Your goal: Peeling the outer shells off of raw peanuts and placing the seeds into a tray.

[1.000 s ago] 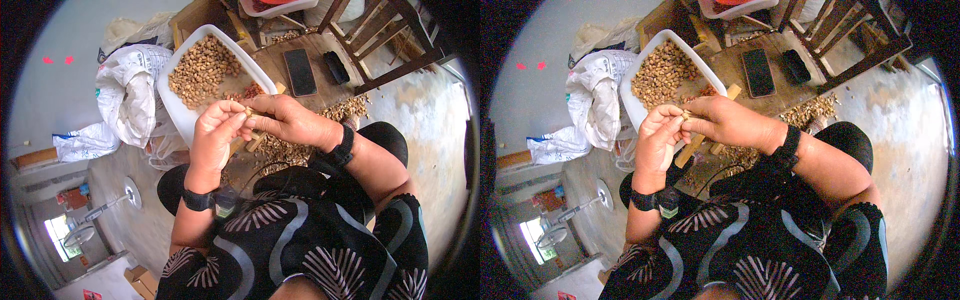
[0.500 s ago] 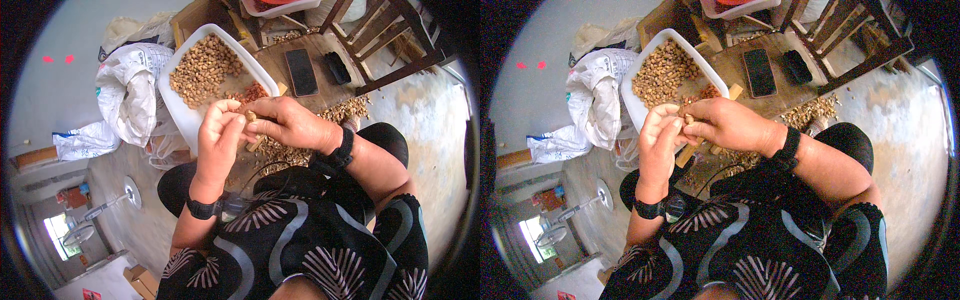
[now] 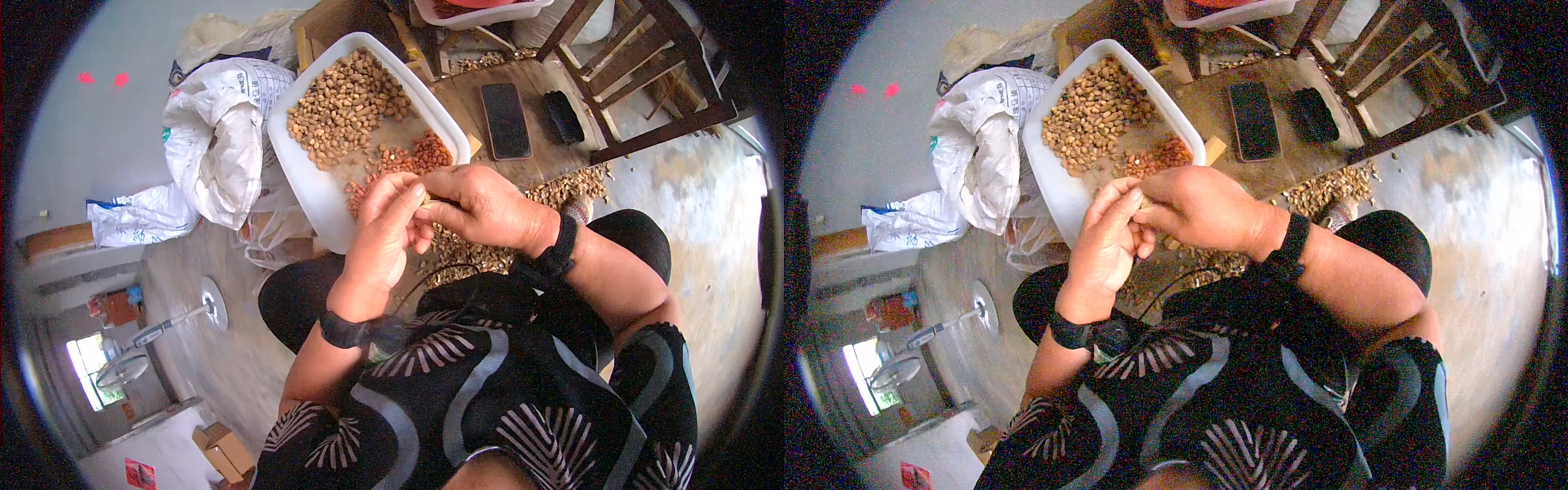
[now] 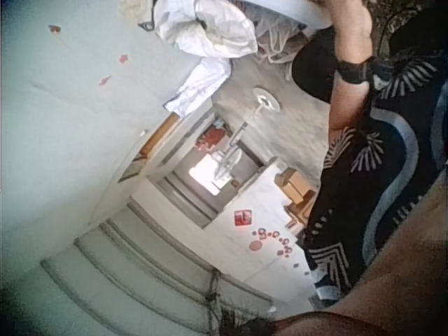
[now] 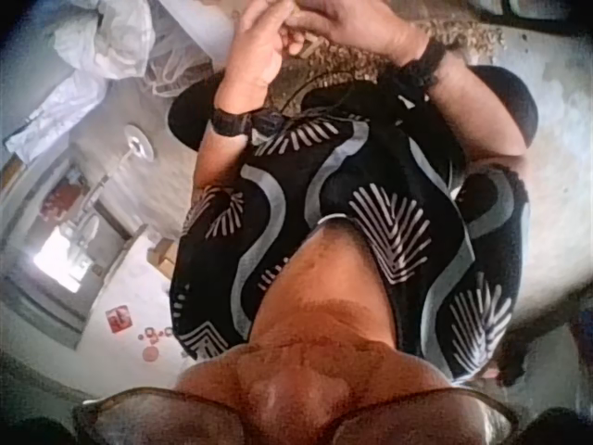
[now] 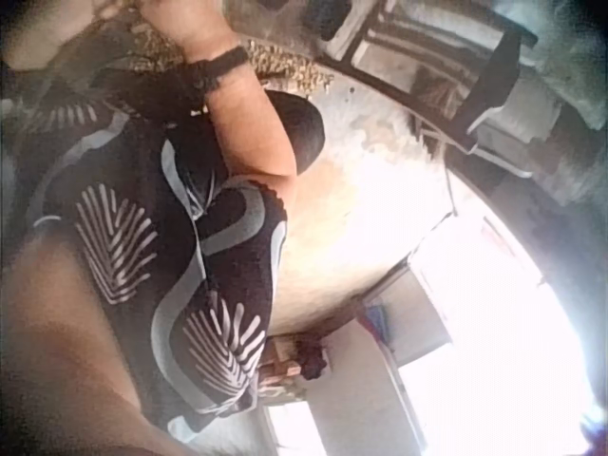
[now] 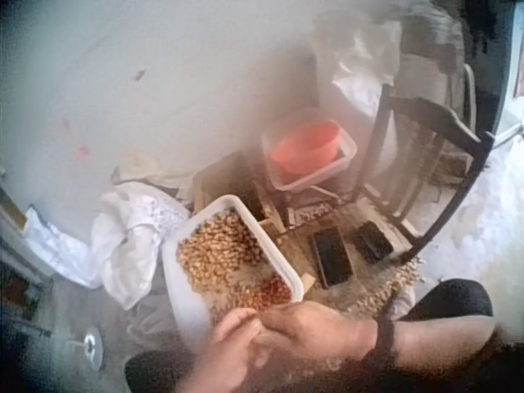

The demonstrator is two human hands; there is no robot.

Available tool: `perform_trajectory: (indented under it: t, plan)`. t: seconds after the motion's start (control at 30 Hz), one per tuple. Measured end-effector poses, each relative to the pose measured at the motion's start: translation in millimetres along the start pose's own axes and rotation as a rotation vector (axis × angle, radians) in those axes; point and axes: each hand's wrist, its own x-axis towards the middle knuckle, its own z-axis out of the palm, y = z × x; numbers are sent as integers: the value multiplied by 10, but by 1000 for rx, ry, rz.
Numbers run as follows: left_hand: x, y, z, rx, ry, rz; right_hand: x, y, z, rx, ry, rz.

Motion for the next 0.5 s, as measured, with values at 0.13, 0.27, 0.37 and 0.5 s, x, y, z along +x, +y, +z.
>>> perform_trajectory:
  t: [0.13, 0.27, 0.37, 0.5]
  plan:
    - [-16, -100, -64, -98, -3, -70, -12, 13, 61, -6, -20, 18]
    - [-28, -137, -90, -89, 5, -24, -8, -3, 93, 4, -46, 37]
    - [-4, -167, -187, -86, 8, -16, -1, -3, 112, 11, -60, 19]
    - [2, -163, -191, -99, 43, -24, -28, 17, 129, 5, -70, 29]
